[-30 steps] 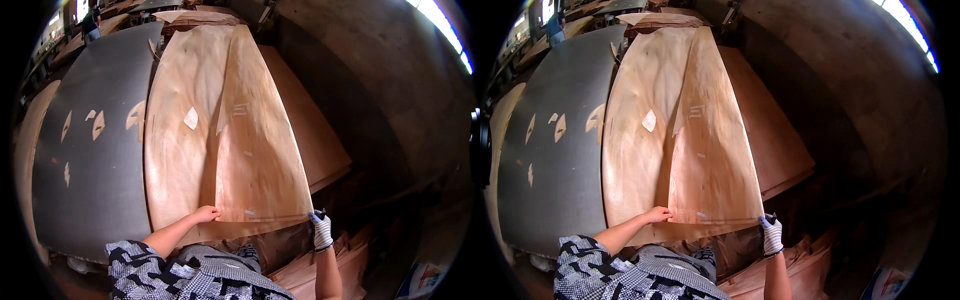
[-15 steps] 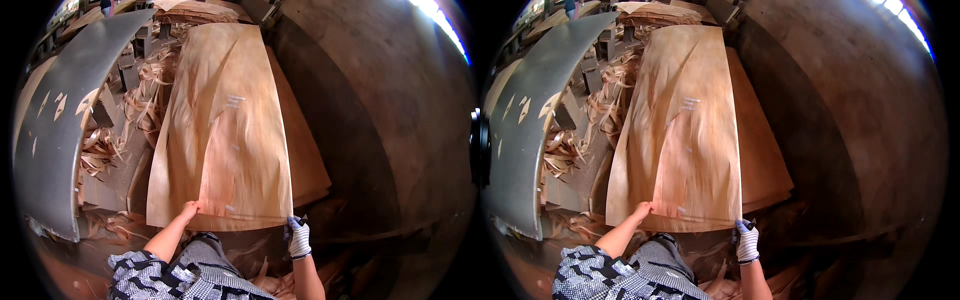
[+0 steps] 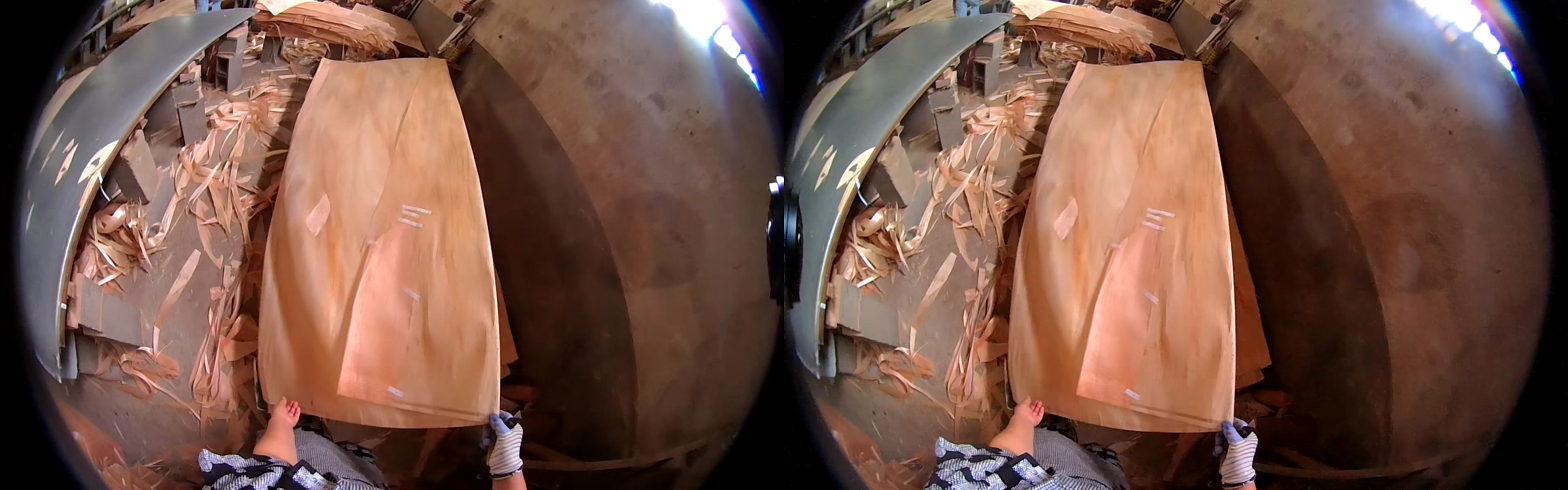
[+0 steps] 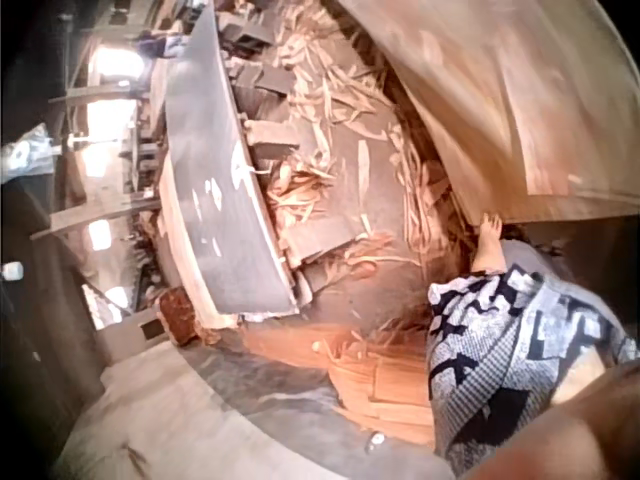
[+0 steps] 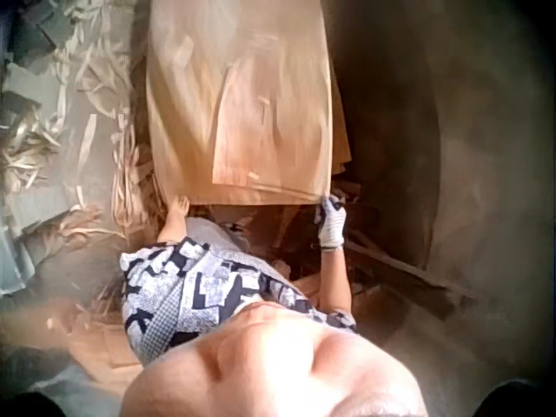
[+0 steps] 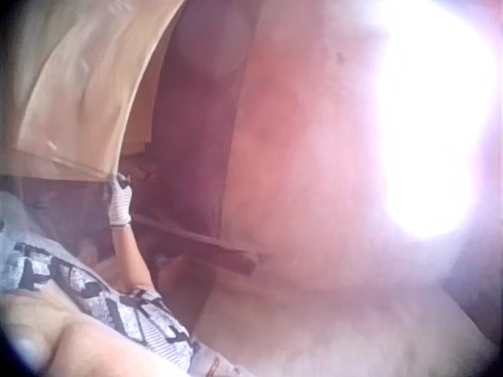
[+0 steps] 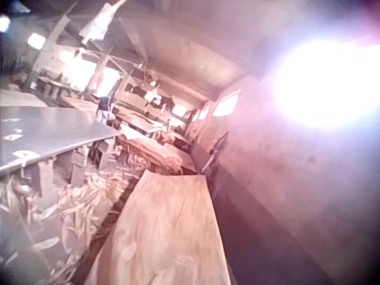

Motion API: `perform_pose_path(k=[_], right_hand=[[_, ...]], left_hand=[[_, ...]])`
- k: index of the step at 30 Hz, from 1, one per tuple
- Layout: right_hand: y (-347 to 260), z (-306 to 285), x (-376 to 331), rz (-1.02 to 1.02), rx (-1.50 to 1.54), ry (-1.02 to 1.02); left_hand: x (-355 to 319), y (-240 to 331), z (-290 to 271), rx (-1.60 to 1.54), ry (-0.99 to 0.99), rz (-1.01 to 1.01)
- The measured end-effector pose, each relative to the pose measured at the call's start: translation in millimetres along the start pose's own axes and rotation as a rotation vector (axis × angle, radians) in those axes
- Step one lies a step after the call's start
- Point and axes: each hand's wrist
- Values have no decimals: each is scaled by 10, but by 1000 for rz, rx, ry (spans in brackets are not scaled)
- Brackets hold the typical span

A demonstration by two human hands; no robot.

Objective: The person places a wooden veneer sheet onto a large panel, aligns a bamboo guide, and applies adhesive tape to the seams by hand and using a small cutting tool.

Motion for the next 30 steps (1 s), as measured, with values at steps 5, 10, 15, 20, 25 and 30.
perform_pose_path(k=[5, 10, 15, 20, 25, 30], right_hand=[[122, -160, 535, 27, 39, -53], [310, -213, 1388, 27, 4, -54], [908, -483, 1981, 57, -25, -33], [1505, -830, 2518, 60, -71, 65], [2125, -1239, 3039, 45, -158, 59], [2337, -1559, 3426, 68, -309, 48]], left_hand=[[55, -292, 241, 304, -37, 95], [-78, -443, 636, 769, -75, 294], [-290, -574, 524, 1078, -1, 392], [-207, -740, 427, 1173, 147, 404], [383, -844, 42, 1471, 605, 1134], [442, -790, 476, 470, 316, 367]])
Point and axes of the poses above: each hand's wrist, its own x-axis towards the middle knuckle, its own z-axis out of the palm, y = z × x, and after that the axes turned 13 degrees about x, right-handed
